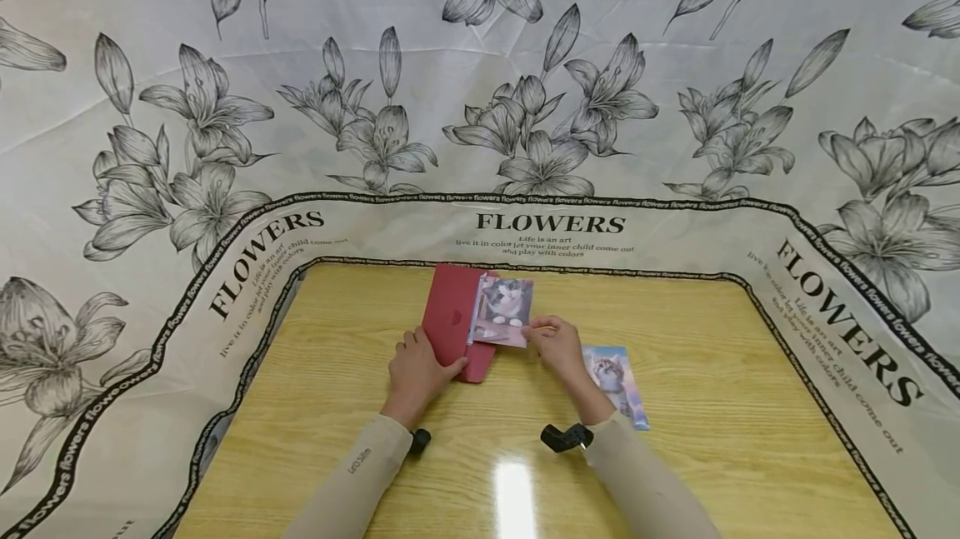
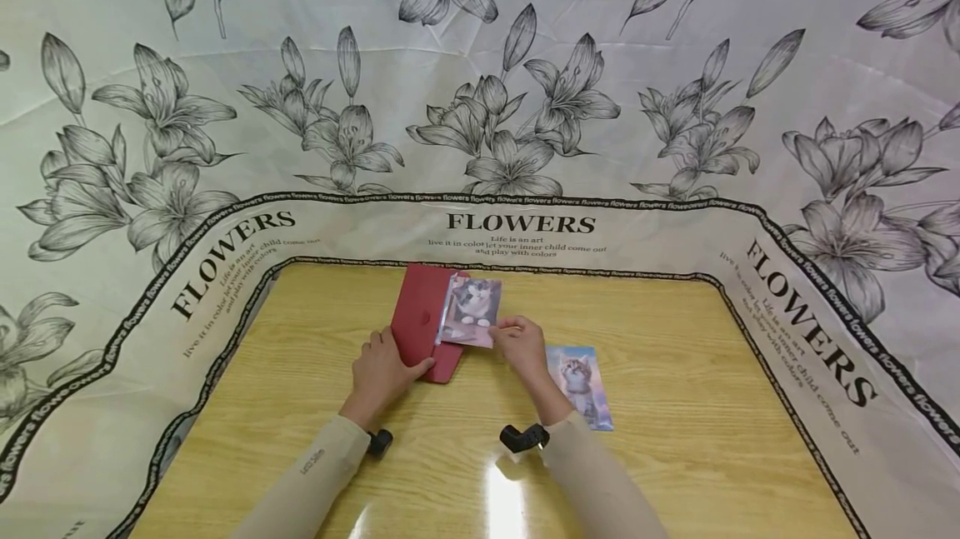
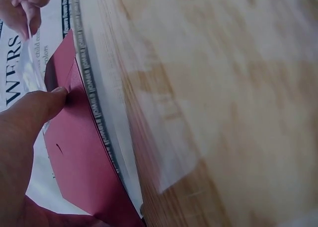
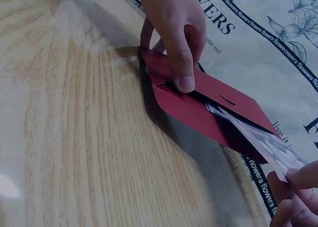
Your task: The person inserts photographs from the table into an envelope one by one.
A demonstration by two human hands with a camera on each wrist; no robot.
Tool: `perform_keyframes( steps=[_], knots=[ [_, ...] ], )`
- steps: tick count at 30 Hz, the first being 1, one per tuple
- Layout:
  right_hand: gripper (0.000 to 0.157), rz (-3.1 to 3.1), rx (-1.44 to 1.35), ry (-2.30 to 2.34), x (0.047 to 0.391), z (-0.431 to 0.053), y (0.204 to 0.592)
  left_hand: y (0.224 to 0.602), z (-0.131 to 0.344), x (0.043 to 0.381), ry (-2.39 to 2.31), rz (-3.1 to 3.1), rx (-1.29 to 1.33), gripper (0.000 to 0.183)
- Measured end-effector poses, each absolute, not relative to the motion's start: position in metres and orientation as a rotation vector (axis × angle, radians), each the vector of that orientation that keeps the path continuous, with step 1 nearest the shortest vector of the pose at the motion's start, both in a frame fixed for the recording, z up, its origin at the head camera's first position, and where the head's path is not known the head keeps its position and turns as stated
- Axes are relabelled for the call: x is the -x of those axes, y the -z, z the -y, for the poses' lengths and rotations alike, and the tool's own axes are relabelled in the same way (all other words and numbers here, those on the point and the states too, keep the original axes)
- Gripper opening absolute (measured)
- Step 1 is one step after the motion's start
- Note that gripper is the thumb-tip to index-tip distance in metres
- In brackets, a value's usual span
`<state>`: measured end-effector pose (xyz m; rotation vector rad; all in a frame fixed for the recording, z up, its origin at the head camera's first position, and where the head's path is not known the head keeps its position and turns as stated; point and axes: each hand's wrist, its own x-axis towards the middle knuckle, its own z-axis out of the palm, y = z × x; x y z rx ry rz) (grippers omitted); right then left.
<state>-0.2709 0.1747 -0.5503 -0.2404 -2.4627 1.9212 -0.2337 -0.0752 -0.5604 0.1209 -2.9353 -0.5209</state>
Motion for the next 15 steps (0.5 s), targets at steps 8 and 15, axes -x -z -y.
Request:
perform_keyframes(
  steps=[8, 15],
  knots=[
    [0.016, 2.403, 0.223, -1.942, 0.274, -0.155, 0.556, 0.562, 0.075, 0.234, 0.505, 2.931, -0.114, 0.105],
    [0.015, 2.336, 0.175, -1.946, 0.277, -0.141, 0.562, 0.564, 0.076, 0.235, 0.505, 2.920, -0.109, 0.105]
  ],
)
